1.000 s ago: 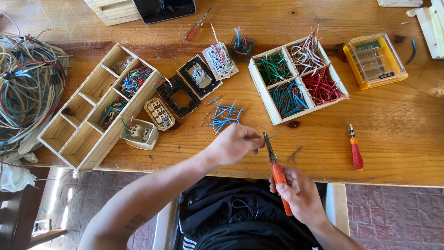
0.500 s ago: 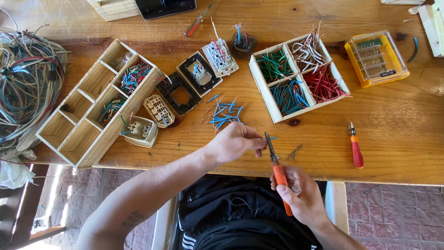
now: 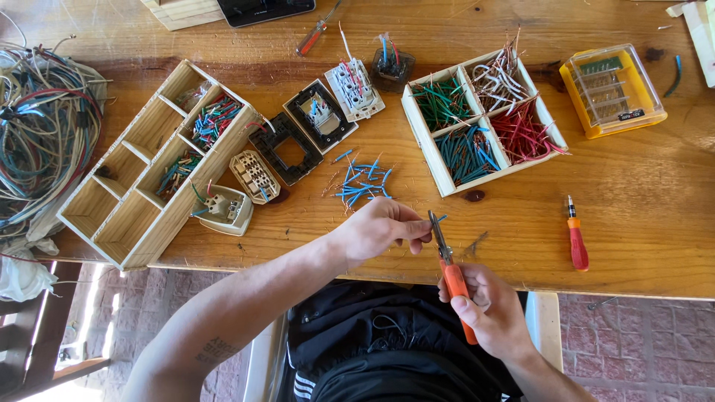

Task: The person repeatedly strips insulation from short blue insulated wires using wire cutters. Each wire is picked from a wooden compartment, stripped, and placed on the table. The workspace includes multiple compartments of colored wires and electrical components.

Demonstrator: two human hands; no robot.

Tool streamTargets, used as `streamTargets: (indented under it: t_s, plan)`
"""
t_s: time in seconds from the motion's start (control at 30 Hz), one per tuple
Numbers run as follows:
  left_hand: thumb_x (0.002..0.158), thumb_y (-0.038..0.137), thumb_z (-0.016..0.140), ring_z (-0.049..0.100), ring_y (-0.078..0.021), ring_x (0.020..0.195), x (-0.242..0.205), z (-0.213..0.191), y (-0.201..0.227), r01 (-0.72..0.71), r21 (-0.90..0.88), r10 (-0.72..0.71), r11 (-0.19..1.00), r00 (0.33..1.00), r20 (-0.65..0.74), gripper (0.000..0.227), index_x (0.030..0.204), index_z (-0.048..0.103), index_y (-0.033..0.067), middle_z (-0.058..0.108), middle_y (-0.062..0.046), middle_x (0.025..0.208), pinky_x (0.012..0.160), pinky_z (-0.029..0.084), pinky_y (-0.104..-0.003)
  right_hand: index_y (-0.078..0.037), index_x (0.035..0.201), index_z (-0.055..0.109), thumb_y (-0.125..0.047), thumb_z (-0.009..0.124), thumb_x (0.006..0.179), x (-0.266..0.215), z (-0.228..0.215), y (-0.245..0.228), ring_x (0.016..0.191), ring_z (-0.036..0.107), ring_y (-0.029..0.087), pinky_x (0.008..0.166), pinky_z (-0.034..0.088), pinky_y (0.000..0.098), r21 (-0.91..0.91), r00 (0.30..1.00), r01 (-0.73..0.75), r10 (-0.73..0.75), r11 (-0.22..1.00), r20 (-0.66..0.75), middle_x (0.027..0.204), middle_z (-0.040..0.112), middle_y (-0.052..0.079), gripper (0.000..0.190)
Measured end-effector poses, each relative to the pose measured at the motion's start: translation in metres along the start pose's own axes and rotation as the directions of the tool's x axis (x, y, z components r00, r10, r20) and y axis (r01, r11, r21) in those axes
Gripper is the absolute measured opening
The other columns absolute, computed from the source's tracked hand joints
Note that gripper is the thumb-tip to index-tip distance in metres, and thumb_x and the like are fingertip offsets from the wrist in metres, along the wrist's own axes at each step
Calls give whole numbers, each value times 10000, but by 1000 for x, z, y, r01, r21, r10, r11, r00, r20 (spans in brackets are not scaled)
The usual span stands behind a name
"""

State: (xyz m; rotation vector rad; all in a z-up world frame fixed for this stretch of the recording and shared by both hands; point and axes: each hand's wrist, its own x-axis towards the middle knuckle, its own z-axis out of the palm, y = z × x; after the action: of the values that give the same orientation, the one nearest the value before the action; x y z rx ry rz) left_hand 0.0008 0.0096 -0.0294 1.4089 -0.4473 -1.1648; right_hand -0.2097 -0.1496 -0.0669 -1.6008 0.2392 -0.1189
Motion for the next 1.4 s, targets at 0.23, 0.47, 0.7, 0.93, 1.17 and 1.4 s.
streamTargets:
  t_s: [0.23, 0.47, 0.7, 0.93, 1.17, 1.4]
  plan:
    - [978, 339, 636, 628, -295, 639, -14, -4, 15, -44, 757, 313, 652, 925, -215, 267, 817, 726, 146, 689, -45, 667, 624, 457, -452, -232, 1207, 674, -543, 753, 716, 21, -26, -40, 920, 795, 123, 804, 582, 351, -762, 980, -198, 129, 616, -150, 1010, 827, -79, 586]
    - [940, 223, 712, 638, -215, 918, -17, -12, -8, -280, 944, 804, 175, 594, 27, 71, 912, 758, 177, 697, 4, 824, 876, 421, -386, -75, 1197, 715, -646, 771, 677, 59, -13, -5, 1072, 701, 304, 1006, 544, 458, -974, 856, 205, -500, 95, 131, 1105, 719, 120, 775]
    - [869, 105, 709, 593, -227, 892, -12, -9, -15, -282, 954, 890, -99, 404, 211, 77, 842, 690, 174, 609, -2, 809, 857, 398, -451, -90, 1140, 729, -372, 733, 920, 83, -3, -25, 987, 721, 287, 903, 566, 436, -683, 872, 429, -468, 591, 142, 1013, 739, 55, 358]
    - [897, 60, 639, 577, -227, 890, -19, 2, -3, -297, 943, 902, -147, 351, 251, 138, 808, 660, 164, 582, -8, 800, 847, 409, -451, -145, 856, 765, -241, 659, 976, 108, -2, -41, 587, 641, 153, 601, 553, 322, -383, 961, 238, -160, 892, 225, 625, 632, -9, 186]
    - [913, 216, 736, 625, -227, 866, -23, 4, -1, -361, 876, 791, 320, 610, -38, 127, 814, 718, 139, 664, -3, 748, 859, 386, -412, -111, 929, 760, -100, 718, 909, 124, -7, -50, 613, 656, 166, 584, 551, 312, -370, 855, 501, -381, 782, 352, 694, 676, 21, 48]
    - [897, 260, 747, 704, -340, 873, -28, -1, 8, -93, 473, 223, 876, 949, -225, 149, 929, 805, 127, 687, -145, 858, 805, 534, -453, -86, 963, 703, -108, 706, 930, 131, -10, -58, 731, 699, 244, 660, 593, 362, -403, 596, 802, -622, 441, 507, 817, 683, 50, 40]
